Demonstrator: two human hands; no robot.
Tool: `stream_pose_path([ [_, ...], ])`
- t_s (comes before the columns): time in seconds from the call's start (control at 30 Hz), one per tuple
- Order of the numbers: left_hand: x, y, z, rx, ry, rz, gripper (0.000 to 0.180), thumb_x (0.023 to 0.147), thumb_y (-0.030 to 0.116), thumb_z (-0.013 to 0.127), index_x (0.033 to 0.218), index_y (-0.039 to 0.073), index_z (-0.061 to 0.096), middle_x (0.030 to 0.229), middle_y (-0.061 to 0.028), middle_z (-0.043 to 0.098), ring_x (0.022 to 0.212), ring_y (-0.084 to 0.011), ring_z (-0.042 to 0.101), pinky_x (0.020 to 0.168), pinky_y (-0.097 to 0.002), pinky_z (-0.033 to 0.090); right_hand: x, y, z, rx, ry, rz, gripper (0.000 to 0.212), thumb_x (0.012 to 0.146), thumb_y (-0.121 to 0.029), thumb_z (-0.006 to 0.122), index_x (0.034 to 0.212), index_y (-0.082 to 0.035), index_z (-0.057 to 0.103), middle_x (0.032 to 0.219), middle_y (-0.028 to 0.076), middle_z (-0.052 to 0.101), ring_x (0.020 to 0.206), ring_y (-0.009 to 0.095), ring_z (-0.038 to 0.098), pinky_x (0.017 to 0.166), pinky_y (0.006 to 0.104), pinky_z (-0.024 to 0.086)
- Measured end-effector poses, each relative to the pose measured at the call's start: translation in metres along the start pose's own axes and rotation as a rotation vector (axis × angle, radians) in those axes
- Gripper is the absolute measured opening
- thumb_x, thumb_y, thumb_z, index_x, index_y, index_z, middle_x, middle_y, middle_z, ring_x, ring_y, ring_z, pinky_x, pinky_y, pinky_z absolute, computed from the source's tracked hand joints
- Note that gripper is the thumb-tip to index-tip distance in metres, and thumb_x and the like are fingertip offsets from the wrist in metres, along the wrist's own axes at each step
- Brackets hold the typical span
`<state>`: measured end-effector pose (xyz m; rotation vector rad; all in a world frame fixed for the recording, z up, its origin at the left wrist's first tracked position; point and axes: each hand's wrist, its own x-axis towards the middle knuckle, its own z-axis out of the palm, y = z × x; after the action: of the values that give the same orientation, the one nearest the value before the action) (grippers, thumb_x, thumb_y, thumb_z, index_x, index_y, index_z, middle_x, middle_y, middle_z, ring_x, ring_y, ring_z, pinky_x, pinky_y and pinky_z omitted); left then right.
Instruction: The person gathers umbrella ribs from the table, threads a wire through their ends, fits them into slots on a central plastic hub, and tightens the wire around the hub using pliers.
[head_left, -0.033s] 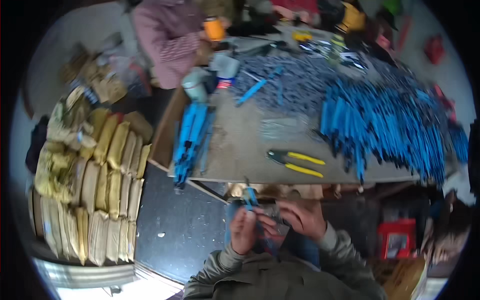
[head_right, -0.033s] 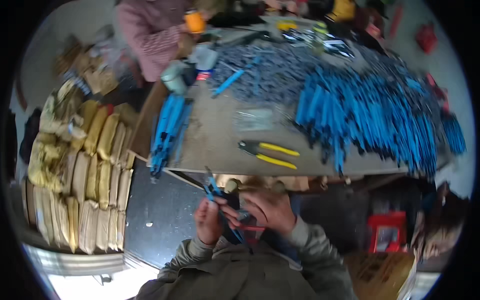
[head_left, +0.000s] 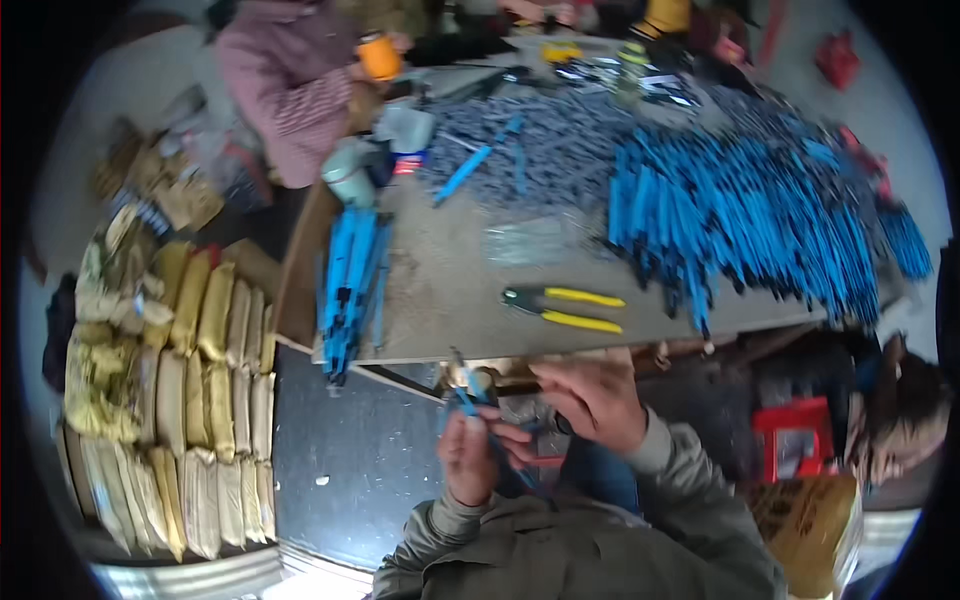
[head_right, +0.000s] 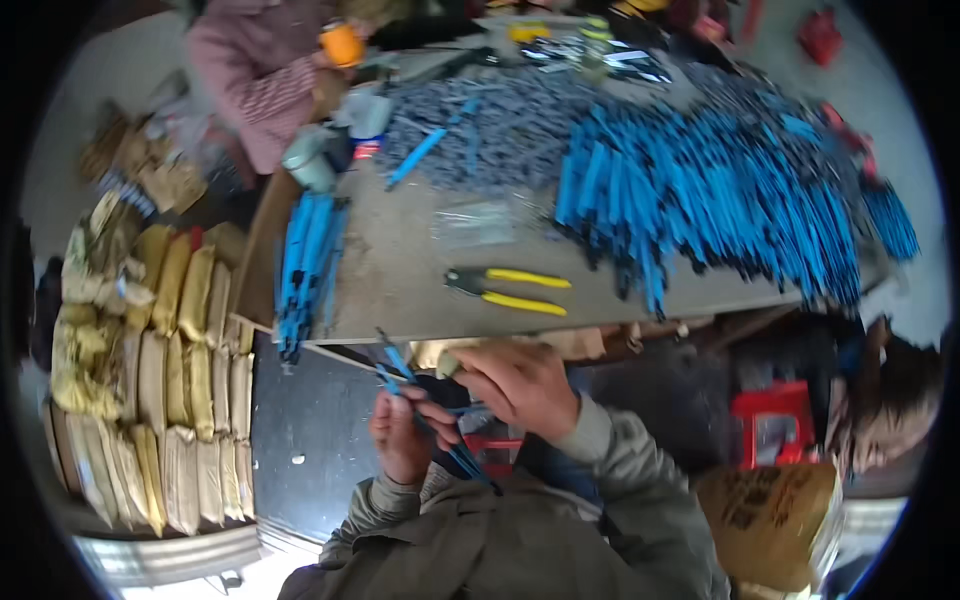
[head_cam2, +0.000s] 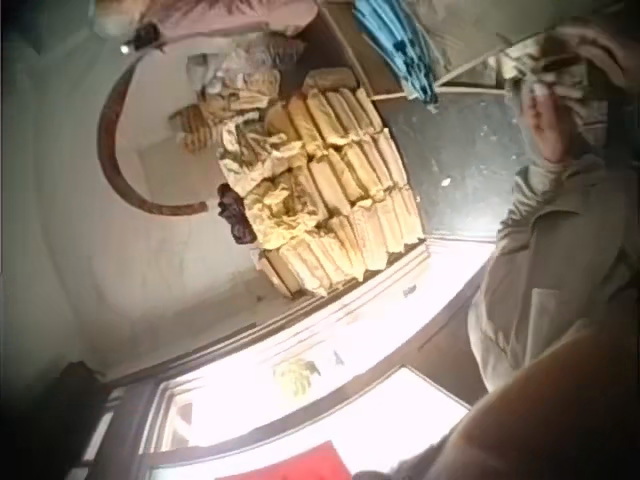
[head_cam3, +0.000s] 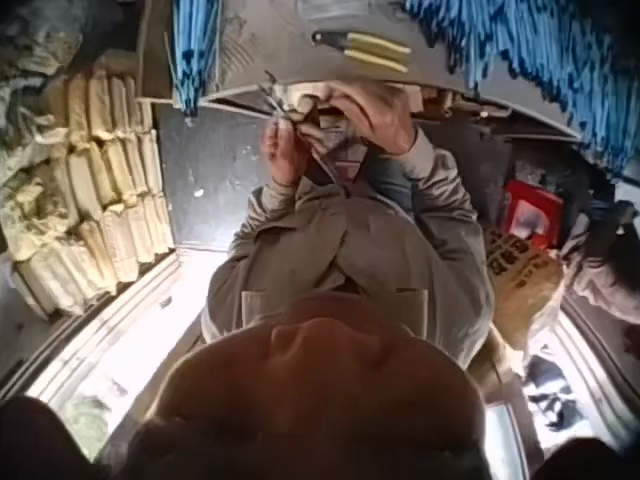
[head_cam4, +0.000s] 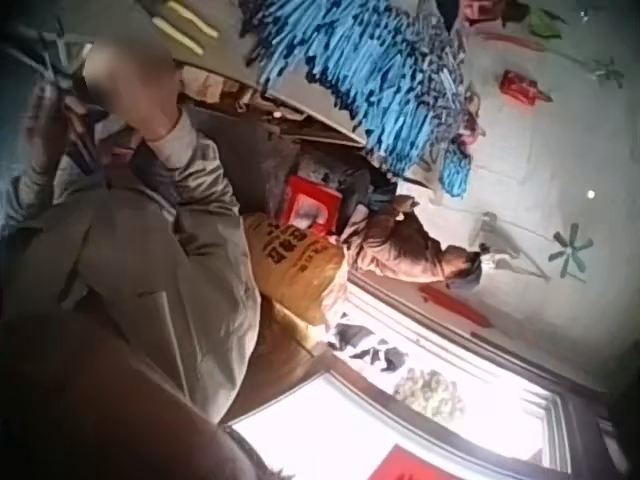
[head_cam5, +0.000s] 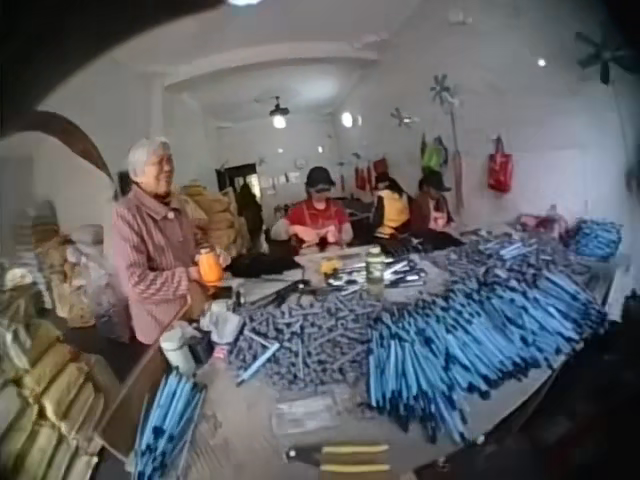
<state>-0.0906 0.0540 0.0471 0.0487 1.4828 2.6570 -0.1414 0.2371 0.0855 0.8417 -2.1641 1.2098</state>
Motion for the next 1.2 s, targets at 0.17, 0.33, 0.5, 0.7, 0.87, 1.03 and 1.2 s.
stream_pose_path([
  [0.17, 0.014, -0.021, 0.01, 0.053, 0.004, 0.062, 0.028, 0.099, 0.028, 0.034, 0.1, 0.003, 0.046, 0.066, -0.0158, 0.06, 0.037, -0.0121, 0.043, 0.036, -0.0206, 0.034, 0.074, 0.017, -0.082, -0.505, -0.136, -0.243, 0.022, 0.077, -0.01, 0.065, 0.099, -0.01, 0.063, 0.076, 0.009, 0.062, 0.062, 0.025, 0.06, 0.054, 0.0327, 0.047],
  [0.33, 0.026, -0.041, 0.005, 0.05, 0.068, 0.036, 0.027, 0.099, 0.028, 0.035, 0.097, 0.004, 0.048, 0.061, -0.0137, 0.059, 0.034, -0.0092, 0.033, 0.033, -0.0201, 0.027, 0.061, 0.204, -0.234, -0.905, 0.018, 0.259, 0.011, 0.081, -0.014, 0.057, 0.084, -0.004, 0.062, 0.084, 0.015, 0.062, 0.079, 0.034, 0.059, 0.069, 0.0401, 0.048],
  [0.5, 0.035, -0.035, 0.003, 0.006, 0.078, 0.036, 0.028, 0.098, 0.028, 0.036, 0.095, 0.004, 0.05, 0.061, -0.0132, 0.059, 0.034, -0.009, 0.034, 0.033, -0.0204, 0.027, 0.044, 0.228, -0.277, -1.081, 0.031, 0.694, 0.02, 0.076, -0.027, 0.061, 0.08, -0.007, 0.062, 0.083, 0.013, 0.063, 0.08, 0.033, 0.06, 0.067, 0.042, 0.048],
  [0.7, 0.029, -0.029, 0.002, -0.015, 0.173, -0.053, 0.024, 0.096, 0.026, 0.043, 0.095, 0.005, 0.053, 0.057, -0.0087, 0.057, 0.035, -0.007, 0.033, 0.034, -0.0203, 0.024, 0.048, 0.26, -0.252, -1.295, -0.067, 0.695, 0.028, 0.076, -0.037, 0.06, 0.076, -0.01, 0.064, 0.085, 0.014, 0.064, 0.078, 0.033, 0.062, 0.065, 0.0454, 0.05],
  [0.87, 0.023, -0.023, 0.008, 0.048, 0.152, -0.073, 0.021, 0.093, 0.023, 0.048, 0.097, 0.005, 0.057, 0.053, -0.0038, 0.053, 0.037, -0.0049, 0.032, 0.035, -0.0201, 0.021, 0.039, 0.256, -0.273, -1.192, 0.208, 0.625, 0.02, 0.08, -0.025, 0.054, 0.083, -0.006, 0.06, 0.081, 0.017, 0.064, 0.075, 0.038, 0.061, 0.064, 0.0461, 0.049],
  [1.03, 0.021, -0.021, 0.007, 0.039, 0.119, -0.099, 0.021, 0.093, 0.022, 0.049, 0.097, 0.004, 0.058, 0.051, -0.0012, 0.049, 0.037, -0.0045, 0.032, 0.036, -0.02, 0.022, 0.033, 0.284, -0.306, -0.783, 0.568, 0.402, 0.02, 0.084, -0.02, 0.058, 0.096, -0.004, 0.056, 0.088, 0.017, 0.064, 0.078, 0.034, 0.061, 0.068, 0.0411, 0.048],
  [1.2, 0.022, -0.022, -0.001, 0.049, 0.143, -0.086, 0.021, 0.094, 0.022, 0.049, 0.095, 0.003, 0.057, 0.049, 0.0, 0.045, 0.038, -0.0046, 0.032, 0.036, -0.0202, 0.023, 0.053, 0.297, -0.275, -0.669, 0.567, 0.614, 0.049, 0.074, -0.024, 0.071, 0.112, 0.0, 0.053, 0.102, 0.022, 0.06, 0.097, 0.033, 0.059, 0.079, 0.0392, 0.049],
])
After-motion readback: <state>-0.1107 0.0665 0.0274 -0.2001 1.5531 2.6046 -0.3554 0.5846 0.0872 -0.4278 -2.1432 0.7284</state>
